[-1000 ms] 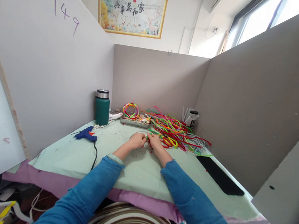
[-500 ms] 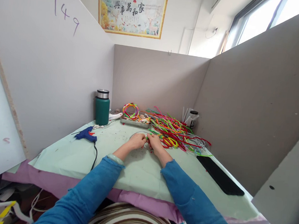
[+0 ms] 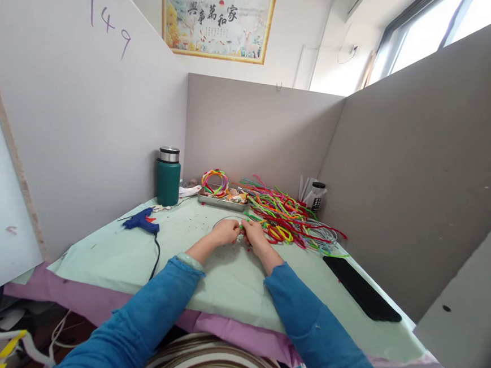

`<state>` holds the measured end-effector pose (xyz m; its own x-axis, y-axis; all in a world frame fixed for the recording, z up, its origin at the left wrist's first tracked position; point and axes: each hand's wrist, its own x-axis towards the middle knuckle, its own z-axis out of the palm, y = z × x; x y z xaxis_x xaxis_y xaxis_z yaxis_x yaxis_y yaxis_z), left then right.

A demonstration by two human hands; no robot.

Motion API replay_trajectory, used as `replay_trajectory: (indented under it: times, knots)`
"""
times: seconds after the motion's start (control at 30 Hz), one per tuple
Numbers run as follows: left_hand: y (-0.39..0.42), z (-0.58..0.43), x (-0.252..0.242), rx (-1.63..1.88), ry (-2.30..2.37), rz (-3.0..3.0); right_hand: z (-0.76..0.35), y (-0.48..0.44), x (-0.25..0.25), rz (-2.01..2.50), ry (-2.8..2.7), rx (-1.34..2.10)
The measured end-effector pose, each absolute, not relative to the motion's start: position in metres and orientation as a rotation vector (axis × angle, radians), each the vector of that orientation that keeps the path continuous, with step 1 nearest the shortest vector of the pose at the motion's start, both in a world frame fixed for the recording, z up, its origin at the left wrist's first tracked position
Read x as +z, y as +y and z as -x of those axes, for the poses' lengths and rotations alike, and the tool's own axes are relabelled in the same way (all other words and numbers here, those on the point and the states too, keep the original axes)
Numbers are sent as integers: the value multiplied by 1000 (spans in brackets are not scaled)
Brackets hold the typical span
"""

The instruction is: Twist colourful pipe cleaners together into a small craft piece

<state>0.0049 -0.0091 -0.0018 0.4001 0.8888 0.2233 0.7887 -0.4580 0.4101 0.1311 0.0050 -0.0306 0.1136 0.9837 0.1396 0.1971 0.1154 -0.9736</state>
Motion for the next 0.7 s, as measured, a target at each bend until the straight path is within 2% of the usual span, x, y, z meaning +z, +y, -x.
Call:
replay_trajectory:
  times: [0.7]
  knots:
    - [-5, -4, -5, 682, 1446, -2356, -131, 4, -29, 1252, -1310, 897]
